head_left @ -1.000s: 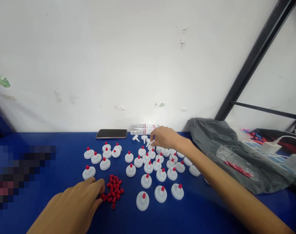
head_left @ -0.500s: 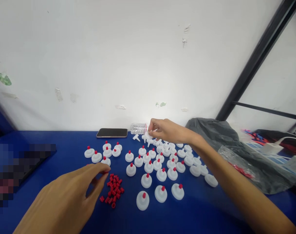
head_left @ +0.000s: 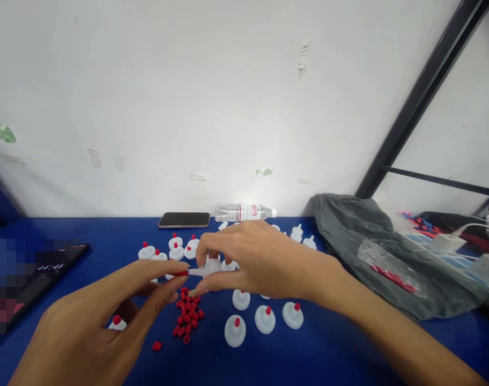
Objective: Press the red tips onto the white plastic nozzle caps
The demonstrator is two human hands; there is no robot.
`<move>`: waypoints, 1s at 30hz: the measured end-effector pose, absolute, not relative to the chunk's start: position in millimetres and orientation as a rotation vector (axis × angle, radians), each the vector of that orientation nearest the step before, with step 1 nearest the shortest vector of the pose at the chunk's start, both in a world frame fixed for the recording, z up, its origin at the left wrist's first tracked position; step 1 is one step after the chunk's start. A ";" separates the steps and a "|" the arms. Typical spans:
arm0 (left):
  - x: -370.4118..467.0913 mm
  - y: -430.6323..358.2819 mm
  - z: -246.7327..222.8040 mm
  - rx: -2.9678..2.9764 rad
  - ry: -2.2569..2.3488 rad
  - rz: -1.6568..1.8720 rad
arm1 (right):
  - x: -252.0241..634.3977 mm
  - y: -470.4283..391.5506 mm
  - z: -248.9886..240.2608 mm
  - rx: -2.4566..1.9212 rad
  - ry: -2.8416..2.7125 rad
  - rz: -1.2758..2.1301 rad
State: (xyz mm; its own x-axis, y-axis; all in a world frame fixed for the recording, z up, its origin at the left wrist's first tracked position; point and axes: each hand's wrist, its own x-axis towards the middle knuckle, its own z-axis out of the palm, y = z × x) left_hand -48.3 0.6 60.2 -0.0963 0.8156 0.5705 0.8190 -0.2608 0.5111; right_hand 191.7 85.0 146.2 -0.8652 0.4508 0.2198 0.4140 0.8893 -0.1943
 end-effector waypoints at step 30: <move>-12.6 -9.1 83.3 -2.175 -2.220 -2.890 | 178.2 67.9 138.4 -0.204 -2.551 0.058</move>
